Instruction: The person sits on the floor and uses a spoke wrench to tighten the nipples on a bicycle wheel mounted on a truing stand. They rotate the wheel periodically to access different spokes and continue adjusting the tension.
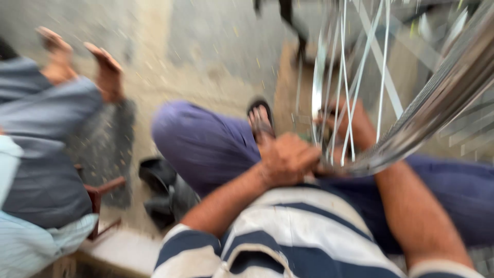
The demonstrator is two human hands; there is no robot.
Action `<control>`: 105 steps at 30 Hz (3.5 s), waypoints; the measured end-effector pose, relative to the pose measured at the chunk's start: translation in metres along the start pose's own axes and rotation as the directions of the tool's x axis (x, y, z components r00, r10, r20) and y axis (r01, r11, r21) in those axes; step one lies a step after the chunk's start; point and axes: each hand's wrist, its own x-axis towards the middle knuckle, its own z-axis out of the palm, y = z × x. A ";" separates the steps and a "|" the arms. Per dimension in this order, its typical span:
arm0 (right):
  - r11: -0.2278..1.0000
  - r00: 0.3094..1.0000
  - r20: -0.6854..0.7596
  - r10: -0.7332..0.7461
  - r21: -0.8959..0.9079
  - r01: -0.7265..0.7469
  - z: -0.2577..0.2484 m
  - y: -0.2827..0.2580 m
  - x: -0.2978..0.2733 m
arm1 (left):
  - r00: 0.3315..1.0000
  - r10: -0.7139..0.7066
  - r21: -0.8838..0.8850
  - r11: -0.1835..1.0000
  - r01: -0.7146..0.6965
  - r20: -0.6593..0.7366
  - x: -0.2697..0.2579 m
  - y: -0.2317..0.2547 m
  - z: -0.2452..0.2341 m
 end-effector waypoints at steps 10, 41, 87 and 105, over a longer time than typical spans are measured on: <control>0.806 0.857 0.110 -0.503 -0.300 0.511 -0.016 0.000 -0.002 | 0.994 0.012 0.016 1.000 -0.010 -0.106 0.001 0.019 -0.007; 0.968 0.948 0.198 0.248 -0.020 -0.249 -0.017 -0.014 -0.007 | 0.997 -0.004 0.028 1.000 0.007 -0.081 -0.006 0.018 0.002; 0.957 0.967 -0.052 0.248 0.169 -0.236 -0.040 -0.056 -0.024 | 0.999 -0.019 0.052 0.998 0.017 0.027 -0.013 -0.004 0.018; 0.998 1.000 -0.017 0.012 0.066 -0.011 -0.009 -0.011 -0.016 | 0.996 0.070 -0.011 0.997 -0.071 -0.062 -0.004 0.004 0.007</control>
